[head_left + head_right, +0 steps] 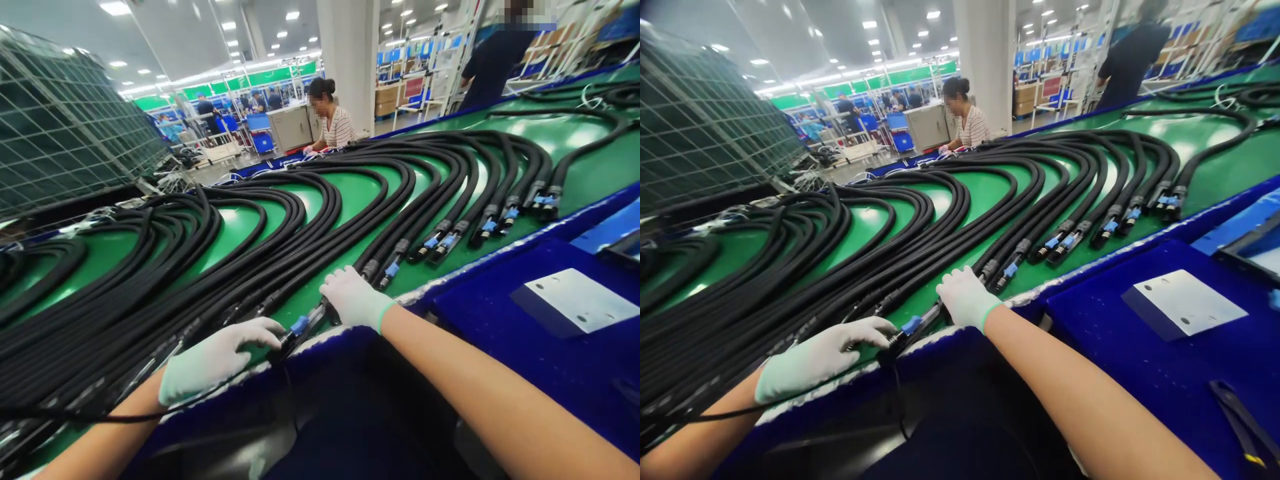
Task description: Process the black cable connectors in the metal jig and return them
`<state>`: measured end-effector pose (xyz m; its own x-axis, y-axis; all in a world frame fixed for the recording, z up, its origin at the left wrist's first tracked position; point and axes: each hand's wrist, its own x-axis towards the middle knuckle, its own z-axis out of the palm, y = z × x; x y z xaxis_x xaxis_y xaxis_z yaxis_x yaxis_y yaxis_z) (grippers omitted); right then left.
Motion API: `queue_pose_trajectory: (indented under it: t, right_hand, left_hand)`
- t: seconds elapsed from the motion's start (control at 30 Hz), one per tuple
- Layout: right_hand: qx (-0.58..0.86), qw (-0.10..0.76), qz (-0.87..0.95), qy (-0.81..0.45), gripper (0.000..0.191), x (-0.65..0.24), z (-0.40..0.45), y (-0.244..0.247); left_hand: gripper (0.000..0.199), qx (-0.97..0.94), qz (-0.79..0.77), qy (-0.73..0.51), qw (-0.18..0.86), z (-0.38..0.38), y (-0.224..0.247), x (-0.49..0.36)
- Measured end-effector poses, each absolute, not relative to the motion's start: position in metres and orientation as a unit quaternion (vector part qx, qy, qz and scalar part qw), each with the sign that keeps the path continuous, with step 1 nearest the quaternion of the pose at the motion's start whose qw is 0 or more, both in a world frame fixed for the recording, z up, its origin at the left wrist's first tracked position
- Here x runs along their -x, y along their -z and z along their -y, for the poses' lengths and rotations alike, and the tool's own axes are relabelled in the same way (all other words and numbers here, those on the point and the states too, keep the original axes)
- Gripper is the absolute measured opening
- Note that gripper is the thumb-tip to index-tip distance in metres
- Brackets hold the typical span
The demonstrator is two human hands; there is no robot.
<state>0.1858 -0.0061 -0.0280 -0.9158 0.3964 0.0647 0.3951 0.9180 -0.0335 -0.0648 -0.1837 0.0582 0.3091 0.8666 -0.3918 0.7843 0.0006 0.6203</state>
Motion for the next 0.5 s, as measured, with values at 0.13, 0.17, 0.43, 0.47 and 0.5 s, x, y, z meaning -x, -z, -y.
queue_pose_trajectory:
  t: [0.13,0.17,0.43,0.47,0.5]
  right_hand:
    - [0.223,0.028,0.974,0.017,0.037,-0.214,-0.015,0.030]
    - [0.230,0.027,0.973,0.020,0.037,-0.223,-0.024,0.032]
    - [0.334,0.028,0.941,0.045,0.035,-0.272,-0.097,0.043]
    - [0.353,0.033,0.934,0.045,0.034,-0.273,-0.099,0.038]
    - [0.366,0.043,0.928,0.045,0.033,-0.274,-0.099,0.031]
  left_hand:
    - [0.021,-0.719,-0.556,-0.052,0.412,0.193,-0.049,0.067]
    - [0.020,-0.726,-0.547,-0.055,0.413,0.196,-0.048,0.065]
    - [0.045,-0.709,-0.525,-0.024,0.469,0.178,-0.086,0.050]
    - [0.050,-0.706,-0.555,-0.024,0.440,0.170,-0.085,0.051]
    - [0.055,-0.703,-0.594,-0.030,0.390,0.161,-0.080,0.053]
